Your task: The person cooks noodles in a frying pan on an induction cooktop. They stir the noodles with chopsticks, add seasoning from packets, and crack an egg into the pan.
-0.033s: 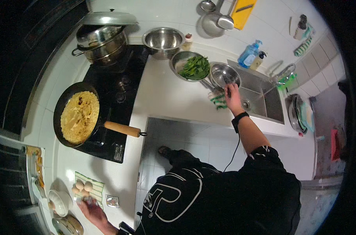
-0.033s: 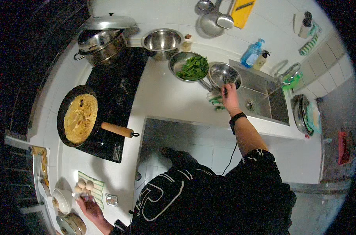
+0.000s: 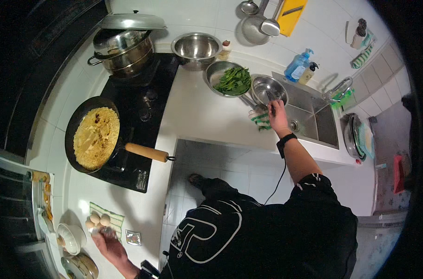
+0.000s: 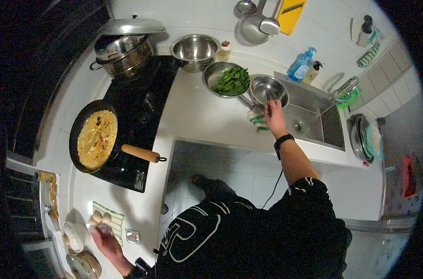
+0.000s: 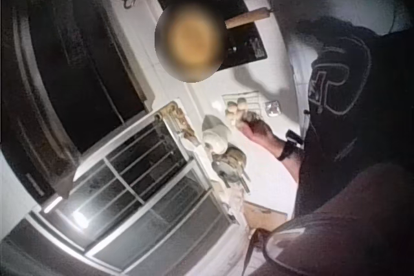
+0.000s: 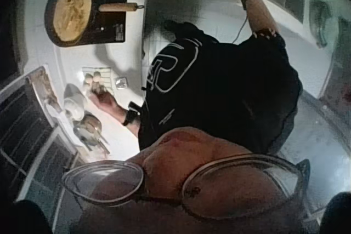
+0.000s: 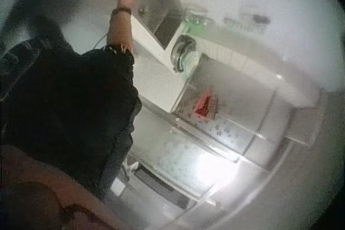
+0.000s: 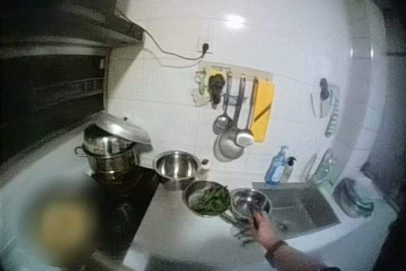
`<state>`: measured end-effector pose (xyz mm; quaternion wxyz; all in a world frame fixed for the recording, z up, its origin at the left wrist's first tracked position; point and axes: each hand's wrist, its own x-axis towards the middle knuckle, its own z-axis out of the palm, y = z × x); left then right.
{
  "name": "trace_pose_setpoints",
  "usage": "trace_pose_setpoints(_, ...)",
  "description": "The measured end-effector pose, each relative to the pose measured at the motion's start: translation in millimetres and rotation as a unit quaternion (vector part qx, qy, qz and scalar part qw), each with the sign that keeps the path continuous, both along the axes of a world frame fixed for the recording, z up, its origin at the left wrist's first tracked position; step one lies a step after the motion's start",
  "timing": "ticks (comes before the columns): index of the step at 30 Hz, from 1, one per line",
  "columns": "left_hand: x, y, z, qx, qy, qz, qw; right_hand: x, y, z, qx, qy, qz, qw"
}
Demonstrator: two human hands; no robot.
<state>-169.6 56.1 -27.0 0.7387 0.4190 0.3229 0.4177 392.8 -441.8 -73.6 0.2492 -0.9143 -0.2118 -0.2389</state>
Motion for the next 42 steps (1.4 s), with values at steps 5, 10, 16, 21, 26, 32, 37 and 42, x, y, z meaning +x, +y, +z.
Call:
trace_pose_setpoints(5, 69.2, -16.2, 52.8, 0.168, 0.031, -0.132, 0.976, 30.4, -22.8, -42.9, 0.131, 0.136, 0.054, 0.981)
trace_pose_setpoints(10, 104.1, -22.1, 77.6, 0.091, 0.041, -0.048, 0.994, 52.1, -35.7, -70.0, -0.148, 0.073, 0.036, 0.986)
trace_pose_setpoints(16, 107.2, -28.6, 101.6, 0.073, 0.008, -0.029, 0.997, 55.7, -50.9, -43.7, -0.146, 0.06, 0.067, 0.985)
trace_pose_setpoints(21, 99.8, -31.0, 97.1, 0.091, 0.012, -0.043, 0.995, 5.4, 71.1, 84.8, 0.081, 0.083, 0.049, 0.992)
trace_pose_setpoints(26, 114.4, -39.5, 93.5, 0.136, 0.005, -0.12, 0.983, -160.1, 255.6, 188.6, 0.099, 0.399, 0.497, 0.764)
trace_pose_setpoints(32, 120.6, -30.9, 94.6, 0.153, 0.003, -0.141, 0.978, -272.8, 379.7, 225.7, -0.114, 0.182, 0.607, 0.765)
trace_pose_setpoints(37, 112.5, 5.3, 98.7, 0.254, 0.097, -0.151, 0.951, -269.7, 421.6, 217.9, -0.109, 0.144, 0.668, 0.722)
trace_pose_setpoints(42, 128.2, 60.8, 126.9, 0.414, 0.194, -0.095, 0.884, -247.9, 491.2, 229.0, -0.085, 0.068, 0.676, 0.729)
